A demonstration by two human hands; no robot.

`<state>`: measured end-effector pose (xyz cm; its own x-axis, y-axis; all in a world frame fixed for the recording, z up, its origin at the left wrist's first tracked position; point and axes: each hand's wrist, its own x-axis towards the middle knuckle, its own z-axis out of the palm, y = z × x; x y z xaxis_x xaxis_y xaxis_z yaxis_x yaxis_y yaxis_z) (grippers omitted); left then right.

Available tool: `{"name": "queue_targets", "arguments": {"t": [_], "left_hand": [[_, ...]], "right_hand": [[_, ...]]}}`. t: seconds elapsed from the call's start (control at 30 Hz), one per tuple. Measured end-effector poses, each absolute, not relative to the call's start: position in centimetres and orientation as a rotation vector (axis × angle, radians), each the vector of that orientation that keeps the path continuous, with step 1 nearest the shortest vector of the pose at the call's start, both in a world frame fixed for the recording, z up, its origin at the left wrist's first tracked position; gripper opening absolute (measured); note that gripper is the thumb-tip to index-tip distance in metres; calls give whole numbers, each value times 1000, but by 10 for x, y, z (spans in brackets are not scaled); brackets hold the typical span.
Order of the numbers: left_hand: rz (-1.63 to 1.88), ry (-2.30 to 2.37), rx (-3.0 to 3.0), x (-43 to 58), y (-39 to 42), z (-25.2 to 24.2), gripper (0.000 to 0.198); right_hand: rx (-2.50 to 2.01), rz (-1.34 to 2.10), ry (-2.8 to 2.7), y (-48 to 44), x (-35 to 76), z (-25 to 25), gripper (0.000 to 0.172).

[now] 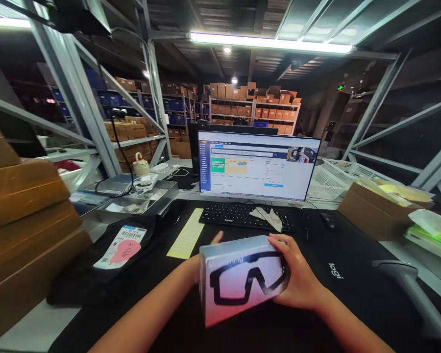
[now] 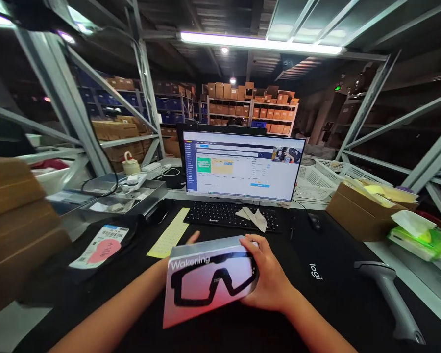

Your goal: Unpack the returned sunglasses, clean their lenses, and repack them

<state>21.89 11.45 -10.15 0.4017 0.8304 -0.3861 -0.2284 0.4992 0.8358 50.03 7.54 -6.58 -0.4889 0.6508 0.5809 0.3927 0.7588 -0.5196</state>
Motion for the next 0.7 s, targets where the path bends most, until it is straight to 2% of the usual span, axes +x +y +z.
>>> {"name": "queue_targets", "arguments": {"t": [0.07,0.17,0.23,0.3,0.37,0.43,0.47,0.53,0.6,0.7], "left_hand": [[887,850,862,205,118,-98,101],[1158,811,1315,185,115,-101,116],[1151,924,1709,180,110,-108,133],[1039,1026,1912,181,106,-117,137],[1010,1092,1873,185,104,-123,129],[1137,1167,1673,187,105,-127,120],[1217,1201,1531,187,106,-129,114],[1306,1186,1216,184,108,-132,95],[1313,1122,939,179,110,-134,69],[1346,1088,671,173,109,-136,49]], "right_hand": [[-966,413,-2061,78,500,-62,101],[-1197,460,-1948,83,498,-63,99],[-1246,501,-1926,87,497,-68,101],[-1219,572,-1924,91,496,-77,107],[-1167,731,-1870,99,496,-85,114],[-1074,1011,-1688,109,498,-90,114],[-1008,1157,-1577,113,499,-91,108],[-874,1339,-1438,120,502,-90,86],[-805,1313,-1473,120,504,-84,62],[-760,1118,-1568,110,505,-75,45]]}}
